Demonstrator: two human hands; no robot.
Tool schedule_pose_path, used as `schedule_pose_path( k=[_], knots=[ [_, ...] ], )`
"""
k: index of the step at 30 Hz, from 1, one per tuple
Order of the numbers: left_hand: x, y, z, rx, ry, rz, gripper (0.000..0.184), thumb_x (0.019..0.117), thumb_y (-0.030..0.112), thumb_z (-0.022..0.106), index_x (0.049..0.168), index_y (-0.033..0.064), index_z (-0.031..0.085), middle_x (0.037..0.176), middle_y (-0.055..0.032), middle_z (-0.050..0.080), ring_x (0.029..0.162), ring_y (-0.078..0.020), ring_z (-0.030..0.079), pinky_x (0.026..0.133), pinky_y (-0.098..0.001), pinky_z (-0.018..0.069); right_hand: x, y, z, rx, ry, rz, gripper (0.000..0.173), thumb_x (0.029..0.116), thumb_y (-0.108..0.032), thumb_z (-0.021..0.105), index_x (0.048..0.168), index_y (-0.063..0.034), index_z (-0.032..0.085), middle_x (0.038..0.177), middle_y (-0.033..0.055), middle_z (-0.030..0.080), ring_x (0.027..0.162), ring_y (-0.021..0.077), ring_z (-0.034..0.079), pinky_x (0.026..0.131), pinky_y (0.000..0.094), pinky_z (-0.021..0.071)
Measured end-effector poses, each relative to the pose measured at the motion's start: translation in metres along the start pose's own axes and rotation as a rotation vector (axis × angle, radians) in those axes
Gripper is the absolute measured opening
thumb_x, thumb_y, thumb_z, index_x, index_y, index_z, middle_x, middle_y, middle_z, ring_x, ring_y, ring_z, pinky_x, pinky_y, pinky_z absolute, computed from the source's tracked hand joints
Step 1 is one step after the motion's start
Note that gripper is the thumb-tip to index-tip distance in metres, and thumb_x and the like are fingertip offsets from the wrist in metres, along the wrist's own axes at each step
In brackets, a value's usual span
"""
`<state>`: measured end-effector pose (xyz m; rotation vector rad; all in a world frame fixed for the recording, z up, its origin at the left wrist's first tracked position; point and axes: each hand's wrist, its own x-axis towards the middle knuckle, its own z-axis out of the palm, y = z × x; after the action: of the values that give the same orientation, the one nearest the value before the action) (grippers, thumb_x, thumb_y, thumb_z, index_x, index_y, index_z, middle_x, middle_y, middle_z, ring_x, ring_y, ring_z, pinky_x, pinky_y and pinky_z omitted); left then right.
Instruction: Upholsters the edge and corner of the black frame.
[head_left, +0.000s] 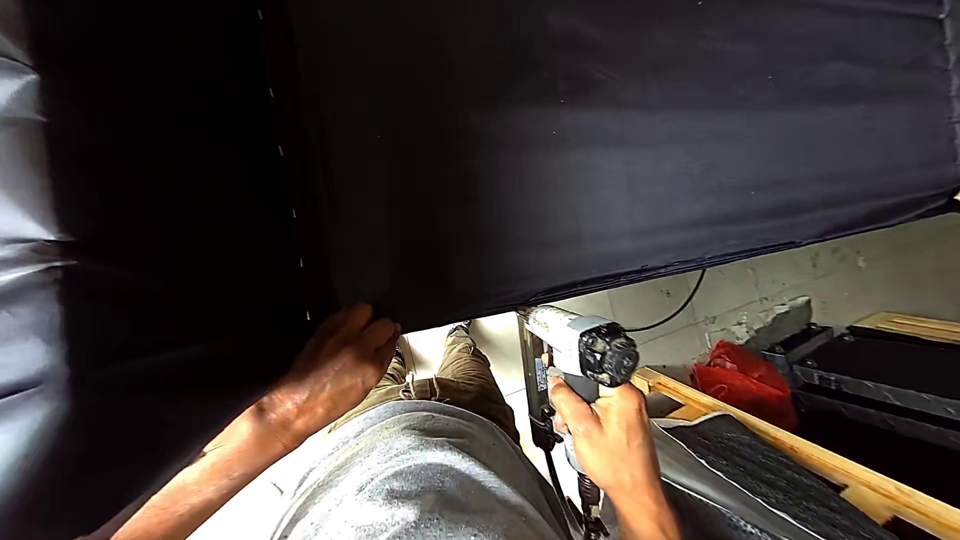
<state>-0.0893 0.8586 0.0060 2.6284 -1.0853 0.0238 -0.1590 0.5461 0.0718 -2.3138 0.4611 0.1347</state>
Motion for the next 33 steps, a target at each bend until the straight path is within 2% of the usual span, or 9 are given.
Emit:
schedule_pose_path(
  k=[4, 9, 14, 16, 21, 24, 29, 31, 33],
  knots=[
    [-0.001, -0.002, 0.003, 0.006, -0.002, 0.023, 0.028, 0.0970, 0.001, 0.048, 0.102, 0.0022, 0.075, 0.084, -0.0095, 0.062, 0.078, -0.0292, 0.058, 0.065, -0.0421, 0.0485, -0.002, -0.002, 0.012, -0.022, -0.003, 0.009, 0.016, 0.0880, -0.024, 0.062, 0.100, -0.0162, 0.069, 0.066, -0.0064, 0.064, 0.049, 0.0086, 0.061, 0.045, 0.0310, 0.0567],
    [-0.003, -0.005, 0.005, 0.006, 0.007, 0.044, 0.025, 0.0981, 0.004, 0.049, 0.097, 0.0026, 0.074, 0.080, -0.0076, 0.058, 0.076, -0.0277, 0.056, 0.064, -0.0414, 0.0465, -0.015, -0.022, 0.017, -0.052, 0.037, -0.050, 0.012, 0.0880, -0.026, 0.063, 0.093, -0.0152, 0.067, 0.064, -0.0089, 0.063, 0.049, 0.0051, 0.060, 0.045, 0.0270, 0.0550],
    [-0.002, -0.005, 0.004, 0.014, 0.008, 0.058, 0.024, 0.0976, 0.003, 0.050, 0.095, 0.0022, 0.074, 0.080, -0.0078, 0.058, 0.076, -0.0275, 0.056, 0.065, -0.0414, 0.0464, -0.006, -0.023, 0.024, -0.089, 0.009, 0.019, 0.013, 0.0881, -0.027, 0.061, 0.094, -0.0176, 0.067, 0.061, -0.0063, 0.062, 0.045, 0.0095, 0.060, 0.042, 0.0320, 0.0557],
    [-0.001, -0.006, 0.004, 0.021, 0.012, 0.060, 0.024, 0.0989, 0.003, 0.049, 0.094, 0.0019, 0.073, 0.080, -0.0082, 0.058, 0.076, -0.0274, 0.056, 0.064, -0.0408, 0.0466, -0.010, -0.028, 0.025, -0.094, 0.006, -0.002, 0.011, 0.0874, -0.027, 0.062, 0.091, -0.0173, 0.067, 0.062, -0.0071, 0.062, 0.045, 0.0078, 0.059, 0.042, 0.0300, 0.0544],
    [-0.002, -0.005, 0.004, 0.018, 0.024, 0.075, 0.026, 0.0997, 0.004, 0.048, 0.090, 0.0016, 0.072, 0.081, -0.0083, 0.059, 0.077, -0.0274, 0.056, 0.065, -0.0401, 0.0463, -0.023, -0.048, 0.045, -0.059, -0.087, -0.018, 0.012, 0.0873, -0.024, 0.063, 0.094, -0.0164, 0.069, 0.063, -0.0077, 0.063, 0.047, 0.0063, 0.060, 0.044, 0.0281, 0.0552],
    [-0.002, -0.006, 0.006, 0.023, 0.034, 0.072, 0.025, 0.0992, 0.003, 0.049, 0.091, 0.0019, 0.073, 0.083, -0.0086, 0.062, 0.079, -0.0276, 0.058, 0.067, -0.0402, 0.0479, -0.026, -0.056, 0.054, -0.063, -0.075, -0.081, 0.010, 0.0871, -0.023, 0.063, 0.090, -0.0146, 0.069, 0.066, -0.0078, 0.064, 0.050, 0.0039, 0.060, 0.046, 0.0257, 0.0554],
    [-0.002, -0.005, 0.006, 0.021, 0.039, 0.072, 0.024, 0.0992, 0.003, 0.049, 0.091, 0.0015, 0.072, 0.083, -0.0086, 0.061, 0.080, -0.0276, 0.058, 0.067, -0.0401, 0.0484, -0.028, -0.074, 0.066, -0.189, -0.148, -0.156, 0.012, 0.0855, -0.024, 0.062, 0.092, -0.0158, 0.068, 0.068, -0.0087, 0.063, 0.057, 0.0006, 0.060, 0.053, 0.0233, 0.0536],
    [-0.002, -0.005, 0.007, 0.023, 0.050, 0.068, 0.024, 0.0980, 0.003, 0.050, 0.090, 0.0023, 0.073, 0.083, -0.0081, 0.062, 0.079, -0.0271, 0.059, 0.066, -0.0398, 0.0485, -0.027, -0.074, 0.058, -0.140, -0.176, -0.156, 0.013, 0.0863, -0.025, 0.063, 0.093, -0.0163, 0.071, 0.071, -0.0089, 0.065, 0.058, 0.0008, 0.062, 0.052, 0.0242, 0.0552],
    [-0.003, -0.004, 0.008, 0.023, 0.064, 0.054, 0.024, 0.0981, 0.003, 0.050, 0.089, 0.0026, 0.073, 0.083, -0.0082, 0.062, 0.079, -0.0270, 0.059, 0.066, -0.0406, 0.0486, -0.022, -0.073, 0.037, -0.119, -0.161, -0.124, 0.015, 0.0882, -0.029, 0.063, 0.090, -0.0156, 0.071, 0.067, -0.0077, 0.065, 0.052, 0.0047, 0.062, 0.047, 0.0294, 0.0566]
  ],
)
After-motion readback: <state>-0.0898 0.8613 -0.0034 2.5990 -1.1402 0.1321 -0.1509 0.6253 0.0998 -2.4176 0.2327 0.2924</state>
